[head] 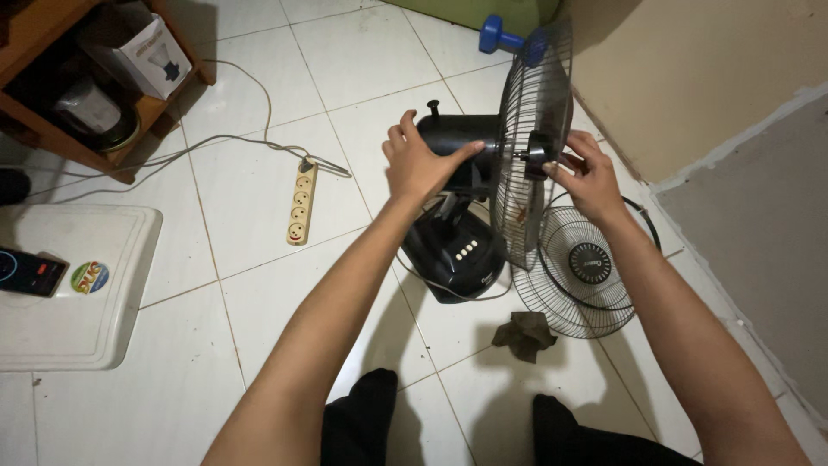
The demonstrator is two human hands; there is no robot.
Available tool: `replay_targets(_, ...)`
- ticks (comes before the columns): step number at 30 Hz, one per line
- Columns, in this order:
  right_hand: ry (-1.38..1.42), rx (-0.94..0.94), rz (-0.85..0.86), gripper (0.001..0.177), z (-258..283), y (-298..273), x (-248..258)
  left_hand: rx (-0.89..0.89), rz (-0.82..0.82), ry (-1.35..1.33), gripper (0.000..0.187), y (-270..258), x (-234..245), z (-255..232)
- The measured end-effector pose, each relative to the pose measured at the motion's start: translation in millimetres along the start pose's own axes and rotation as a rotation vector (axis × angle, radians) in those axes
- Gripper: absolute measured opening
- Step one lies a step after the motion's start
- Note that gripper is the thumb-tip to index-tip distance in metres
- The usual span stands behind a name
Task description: The person assembles a black pedestal fan on a tiled floor. They attach the fan blades to the motor hub, secure them with a nut, and then attach the front wire cage to the fan head.
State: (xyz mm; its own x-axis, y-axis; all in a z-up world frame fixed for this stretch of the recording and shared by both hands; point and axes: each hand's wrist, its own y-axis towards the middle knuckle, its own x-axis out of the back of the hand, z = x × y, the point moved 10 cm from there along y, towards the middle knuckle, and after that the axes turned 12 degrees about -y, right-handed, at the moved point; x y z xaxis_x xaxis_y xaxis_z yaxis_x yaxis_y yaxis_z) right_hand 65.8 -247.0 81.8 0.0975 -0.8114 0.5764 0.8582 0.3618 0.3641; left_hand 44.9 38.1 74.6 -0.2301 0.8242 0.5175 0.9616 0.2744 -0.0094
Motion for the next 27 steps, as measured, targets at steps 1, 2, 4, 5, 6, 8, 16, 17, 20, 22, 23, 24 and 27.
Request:
replay_targets(1,0.031,-0.016,0.023,0.050,-3.4,-1.2,-1.3,0.008,0.029,0.032,0.123,1.2,-0.1,3.9)
replay_targets(2,0.060,-0.028,0.046,0.049,-4.2,-0.3,-1.5,0.015,0.056,0.063,0.121,4.2,0.2,8.3)
replay_targets(4,0.155,-0.103,0.073,0.050,-9.1,0.8,-3.9,-0.050,0.016,0.010,0.113,8.8,3.9,11.2)
replay_targets(5,0.221,-0.165,0.076,0.053,-14.0,1.7,-6.3,-0.081,-0.003,-0.016,0.109,10.3,3.0,12.9)
replay_targets(6,0.286,-0.226,0.078,0.056,-18.0,2.3,-9.2,-0.109,-0.001,-0.108,0.111,12.8,0.2,14.2)
replay_targets(8,0.174,-0.250,0.077,0.055,-18.2,2.9,-6.6,-0.164,0.003,-0.293,0.115,17.5,-2.9,14.3)
replay_targets(16,0.264,-0.221,0.070,0.057,-21.8,5.5,-5.8,-0.159,0.037,-0.331,0.114,20.4,-6.6,17.2)
replay_targets(17,0.273,-0.229,0.076,0.056,-20.1,4.8,-6.5,-0.175,0.033,-0.326,0.114,19.5,-6.1,15.4)
replay_targets(20,0.252,-0.277,0.093,0.057,-20.9,3.1,-5.6,-0.185,0.018,-0.301,0.112,19.4,-5.3,14.8)
replay_targets(22,0.261,-0.281,0.099,0.057,-21.2,5.0,-5.7,-0.177,0.026,-0.311,0.112,19.3,-6.0,14.1)
replay_targets(23,0.282,-0.268,0.100,0.057,-20.9,6.2,-7.3,-0.172,0.029,-0.315,0.112,19.8,-5.9,13.8)
replay_targets(24,0.302,-0.256,0.103,0.057,-20.9,6.0,-8.1,-0.178,0.029,-0.316,0.111,18.9,-6.0,12.6)
replay_targets(27,0.235,-0.204,0.128,0.059,-20.5,9.2,-10.5,-0.180,0.036,-0.325,0.110,16.3,-7.2,12.3)
